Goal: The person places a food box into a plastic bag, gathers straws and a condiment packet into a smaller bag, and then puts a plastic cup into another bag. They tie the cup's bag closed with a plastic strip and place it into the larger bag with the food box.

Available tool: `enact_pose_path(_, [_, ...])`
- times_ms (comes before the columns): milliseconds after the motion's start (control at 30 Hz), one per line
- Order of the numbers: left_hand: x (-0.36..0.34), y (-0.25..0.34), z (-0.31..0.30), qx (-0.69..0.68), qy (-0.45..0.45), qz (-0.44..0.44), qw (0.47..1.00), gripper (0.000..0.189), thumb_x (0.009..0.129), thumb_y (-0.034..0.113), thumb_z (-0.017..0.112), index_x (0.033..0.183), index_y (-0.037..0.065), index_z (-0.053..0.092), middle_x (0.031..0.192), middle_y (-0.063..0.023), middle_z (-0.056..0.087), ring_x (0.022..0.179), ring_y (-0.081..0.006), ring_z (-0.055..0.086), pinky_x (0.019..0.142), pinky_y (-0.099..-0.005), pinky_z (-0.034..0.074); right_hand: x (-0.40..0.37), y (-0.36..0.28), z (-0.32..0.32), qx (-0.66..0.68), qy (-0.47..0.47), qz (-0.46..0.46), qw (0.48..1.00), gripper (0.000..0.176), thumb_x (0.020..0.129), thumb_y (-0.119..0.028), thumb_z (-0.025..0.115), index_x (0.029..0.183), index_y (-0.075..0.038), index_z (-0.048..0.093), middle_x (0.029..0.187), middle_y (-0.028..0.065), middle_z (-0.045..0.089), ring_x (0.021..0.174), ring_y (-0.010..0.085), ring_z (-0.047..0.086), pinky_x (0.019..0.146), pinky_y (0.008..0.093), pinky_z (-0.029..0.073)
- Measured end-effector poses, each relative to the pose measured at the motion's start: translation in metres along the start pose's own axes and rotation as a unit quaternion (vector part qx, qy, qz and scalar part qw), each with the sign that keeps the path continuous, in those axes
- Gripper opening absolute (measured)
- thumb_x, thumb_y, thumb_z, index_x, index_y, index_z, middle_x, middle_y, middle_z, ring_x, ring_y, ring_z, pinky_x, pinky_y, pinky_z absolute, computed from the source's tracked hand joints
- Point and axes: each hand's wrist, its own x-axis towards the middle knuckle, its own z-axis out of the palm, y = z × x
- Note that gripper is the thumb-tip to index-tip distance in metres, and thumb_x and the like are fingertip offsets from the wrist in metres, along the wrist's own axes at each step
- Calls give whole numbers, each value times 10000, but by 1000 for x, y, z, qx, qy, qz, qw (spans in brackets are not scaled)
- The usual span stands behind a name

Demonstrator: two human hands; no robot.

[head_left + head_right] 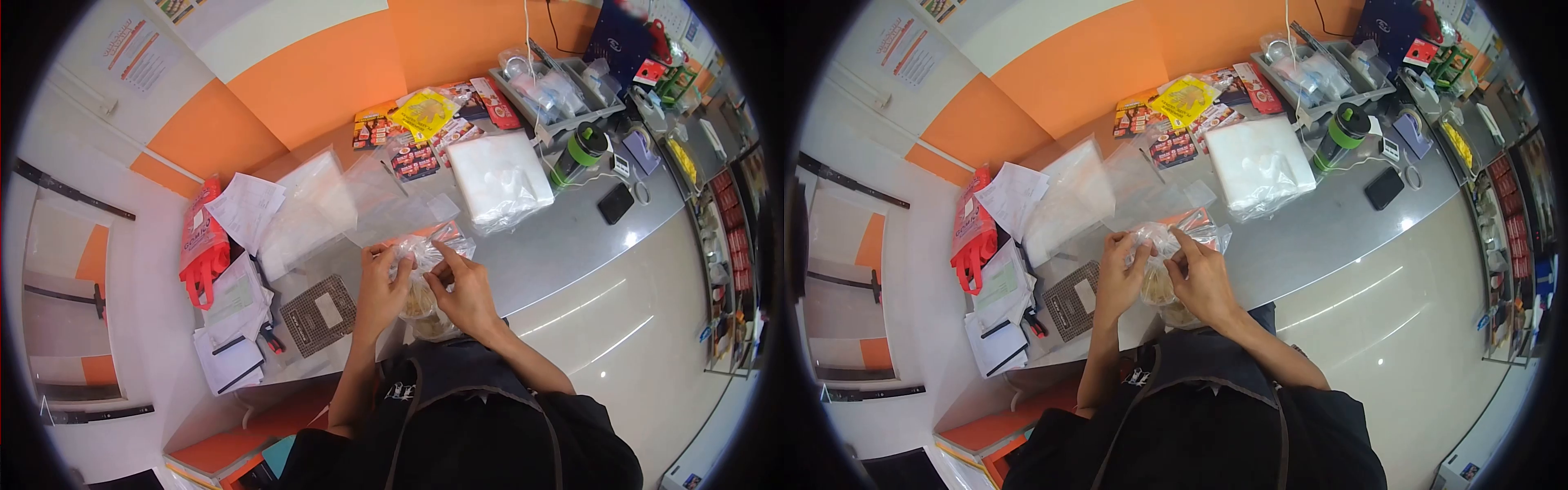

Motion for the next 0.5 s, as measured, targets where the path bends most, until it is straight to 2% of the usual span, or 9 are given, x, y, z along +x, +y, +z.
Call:
enact_pose_path(67, [-2,9,-2,-8,-3,-2,1000,170,924,86,615,1039,-27,667,1012,-186,646,1105,-377,517,982,-451,421,8,8,8,2,1,-17,1000,511,822,38,690,1318,25,568,819,152,688,682,250,688,645,344,552])
enact_pose_path(133, [-2,13,0,-9,11,3,1000,167,915,71,611,1023,-50,650,1023,-188,625,1104,-386,517,970,-456,429,15,17,16,-1,-1,-39,999,605,812,66,695,1389,-19,533,781,115,683,684,207,693,652,314,557])
enact_pose_path(267, [-7,7,7,66,38,46,996,186,889,45,614,1003,-101,616,1092,-199,548,1077,-391,533,940,-457,446,24,14,15,36,-44,-68,996,539,802,77,679,1323,-26,588,826,125,685,722,224,692,680,325,558])
enact_pose_path(333, [-8,7,5,77,38,35,996,209,882,40,625,1033,-105,629,1139,-190,523,1082,-344,561,928,-433,462,25,14,14,39,-60,-72,995,475,802,76,669,1267,-6,615,885,158,685,759,258,696,698,342,560])
enact_pose_path(500, [-7,9,8,35,95,51,994,198,818,-34,663,1004,-99,655,1154,-163,496,1032,-280,610,897,-389,493,18,15,20,36,10,-86,996,395,779,78,690,1162,-12,671,858,128,684,737,216,693,682,311,552])
